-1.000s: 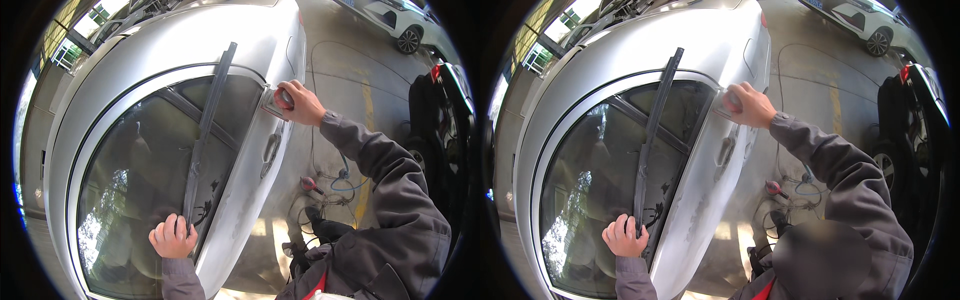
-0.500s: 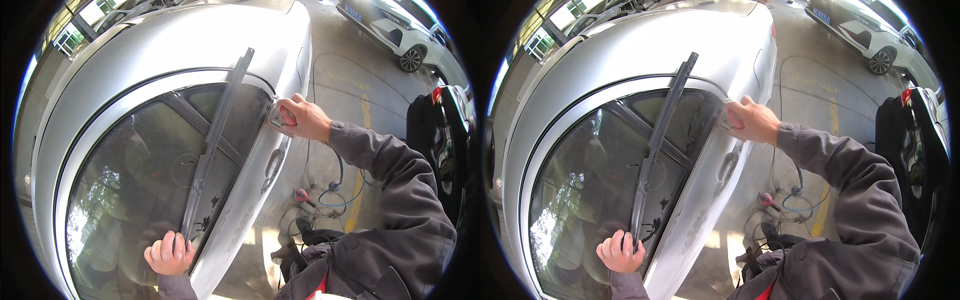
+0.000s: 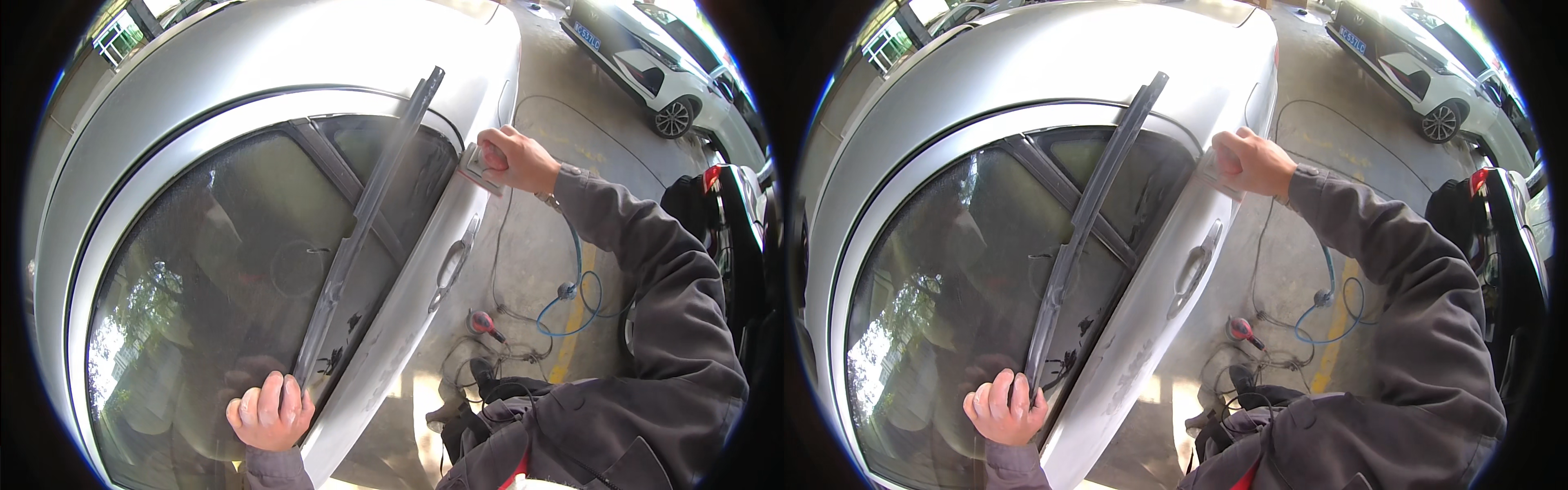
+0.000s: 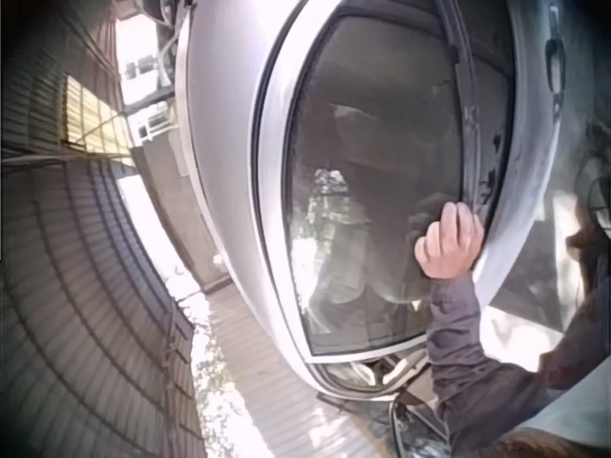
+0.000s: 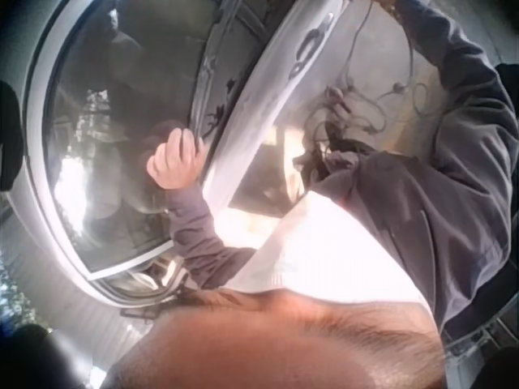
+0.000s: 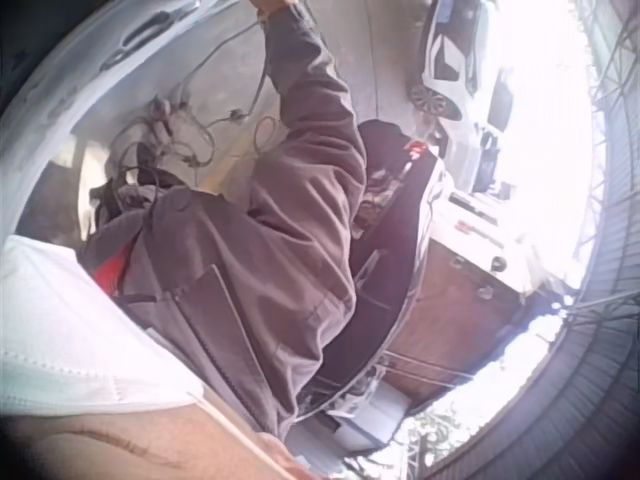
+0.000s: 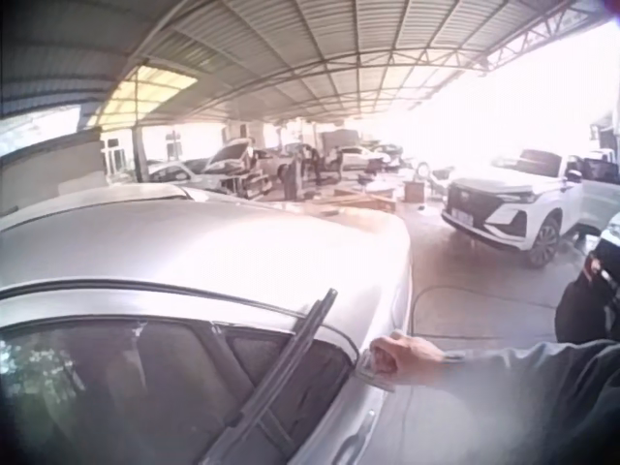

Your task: The person scrapes paint off the rear door and window trim of a silver sedan using a handheld scraper and a heat gun. They work along the window edge and lower door panel, removing patches of paint and wiping the surface with their hand.

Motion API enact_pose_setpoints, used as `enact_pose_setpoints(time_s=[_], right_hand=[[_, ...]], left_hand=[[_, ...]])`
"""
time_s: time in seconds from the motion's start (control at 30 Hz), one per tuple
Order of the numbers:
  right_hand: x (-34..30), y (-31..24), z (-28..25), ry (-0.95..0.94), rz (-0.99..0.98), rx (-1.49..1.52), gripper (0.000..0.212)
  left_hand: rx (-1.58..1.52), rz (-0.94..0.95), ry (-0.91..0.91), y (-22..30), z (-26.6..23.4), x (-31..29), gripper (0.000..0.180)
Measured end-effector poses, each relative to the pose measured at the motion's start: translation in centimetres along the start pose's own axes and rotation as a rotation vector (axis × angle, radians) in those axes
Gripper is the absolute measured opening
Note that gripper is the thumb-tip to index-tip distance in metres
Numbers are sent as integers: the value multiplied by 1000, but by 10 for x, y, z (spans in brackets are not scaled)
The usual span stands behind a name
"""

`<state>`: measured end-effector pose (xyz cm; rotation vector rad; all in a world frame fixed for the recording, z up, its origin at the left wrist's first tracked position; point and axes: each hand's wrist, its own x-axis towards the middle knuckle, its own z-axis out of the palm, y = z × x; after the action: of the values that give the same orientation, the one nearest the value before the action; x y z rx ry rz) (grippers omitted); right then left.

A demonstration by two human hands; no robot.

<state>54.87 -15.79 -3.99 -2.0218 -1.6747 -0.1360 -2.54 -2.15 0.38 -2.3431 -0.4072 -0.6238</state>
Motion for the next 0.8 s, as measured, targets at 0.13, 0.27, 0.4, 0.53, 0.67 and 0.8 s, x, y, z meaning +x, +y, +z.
enact_pose_setpoints(time_s=[0.13,0.27,0.4,0.53,0.67,0.8], right_hand=[[2,-11,-1,-59,31,-4,40],[-15,-39,7,-66,86,6,34],[-23,-72,12,-53,98,22,31],[-32,-108,18,-89,143,20,30],[-43,-147,29,-111,171,46,23],[-60,-183,40,-62,130,62,24]], left_hand=[[-4,-25,-7,3,-3,-1,36],[-25,-27,-23,4,-6,5,36],[-41,-8,1,2,2,-2,33],[-83,11,-45,-3,4,-5,46],[-111,13,-38,-6,5,-5,48],[-146,37,-5,-8,5,1,50]])
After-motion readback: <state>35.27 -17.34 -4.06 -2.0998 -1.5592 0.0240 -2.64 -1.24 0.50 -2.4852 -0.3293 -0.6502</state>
